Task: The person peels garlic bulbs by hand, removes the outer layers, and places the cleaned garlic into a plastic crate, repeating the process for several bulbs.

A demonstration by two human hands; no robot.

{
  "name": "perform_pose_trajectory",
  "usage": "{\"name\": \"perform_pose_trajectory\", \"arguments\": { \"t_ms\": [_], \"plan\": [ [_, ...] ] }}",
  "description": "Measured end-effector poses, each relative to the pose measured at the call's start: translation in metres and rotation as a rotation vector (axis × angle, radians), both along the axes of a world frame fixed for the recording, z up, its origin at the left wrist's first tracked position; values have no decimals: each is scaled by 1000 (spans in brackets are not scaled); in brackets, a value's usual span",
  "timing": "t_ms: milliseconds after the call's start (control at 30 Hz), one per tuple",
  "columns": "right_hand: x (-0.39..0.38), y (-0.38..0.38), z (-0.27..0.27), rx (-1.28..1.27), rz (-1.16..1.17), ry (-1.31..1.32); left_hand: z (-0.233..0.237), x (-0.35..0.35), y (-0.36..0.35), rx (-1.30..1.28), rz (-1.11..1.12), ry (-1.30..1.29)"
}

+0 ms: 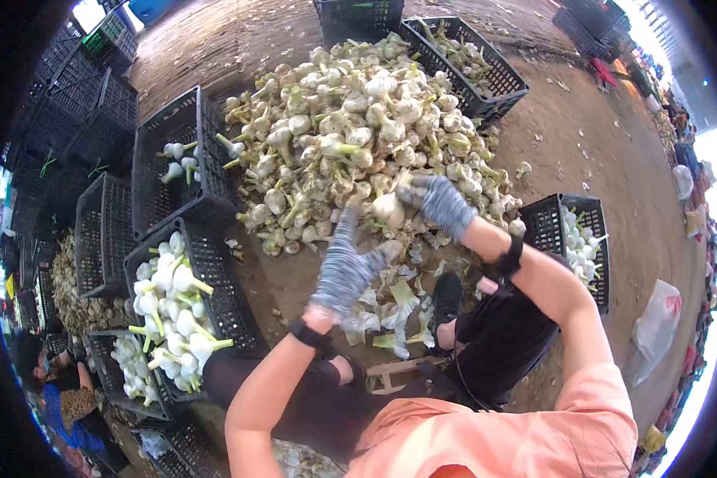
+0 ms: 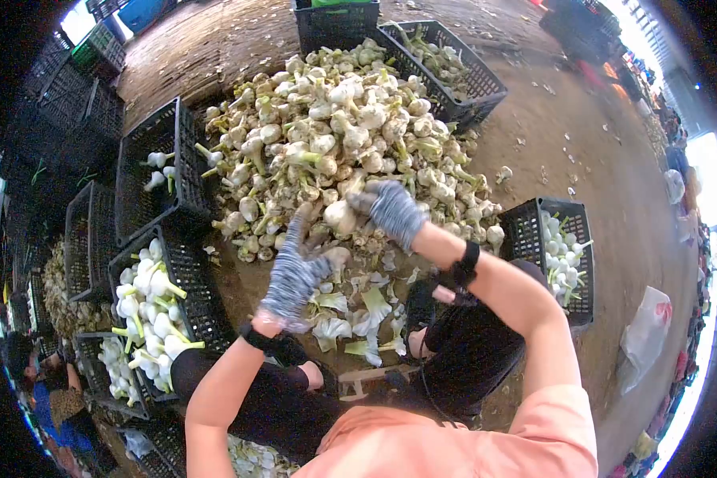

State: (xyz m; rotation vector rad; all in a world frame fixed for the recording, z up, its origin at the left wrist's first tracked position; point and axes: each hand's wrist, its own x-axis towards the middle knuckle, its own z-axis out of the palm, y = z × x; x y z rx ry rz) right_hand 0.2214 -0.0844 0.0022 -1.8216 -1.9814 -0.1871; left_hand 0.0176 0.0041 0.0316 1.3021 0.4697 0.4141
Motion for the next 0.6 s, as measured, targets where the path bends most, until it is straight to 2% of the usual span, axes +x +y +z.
{"name": "perform_pose_trajectory", "arguments": {
  "t_ms": [33, 100, 133, 167, 200, 233, 300, 333, 367, 433, 467, 500, 567, 600],
  "plan": [
    [-20, -4, 12, 54, 21, -18, 0, 3, -1, 29, -43, 20],
    [-50, -7, 24, -124, -194, 454, -3, 2, -4, 20, -28, 10],
    [-57, -6, 37, -121, -193, 454, -4, 0, -7, -75, -3, -103],
    [-66, -4, 64, -252, -362, 800, -4, -1, -10, -169, 19, -217],
    [-70, -3, 79, -382, -530, 1144, -1, -2, -9, -52, 46, -239],
    [-70, -5, 80, -379, -531, 1141, 4, -5, -8, -51, 45, -242],
    [-70, -8, 80, -246, -363, 1200, 21, -11, -6, -251, -42, -193],
    [-65, -9, 73, -188, -257, 1015, 20, -13, -4, -192, -40, -178],
    [-65, -8, 74, -187, -253, 1014, 22, -14, 0, -190, -37, -179],
    [-67, -7, 77, -291, -247, 1312, 27, -17, 6, -370, -82, -159],
    [-73, -6, 86, -311, -317, 1639, 30, -15, 3, -337, -29, -190],
    [-74, -5, 84, -314, -315, 1638, 35, -17, 4, -337, -25, -191],
    [-74, -5, 78, -353, -305, 1642, 47, -22, 8, -535, -21, -75],
    [-75, -5, 75, -373, -303, 1645, 31, -18, 9, -630, 119, -83]
  ]
}}
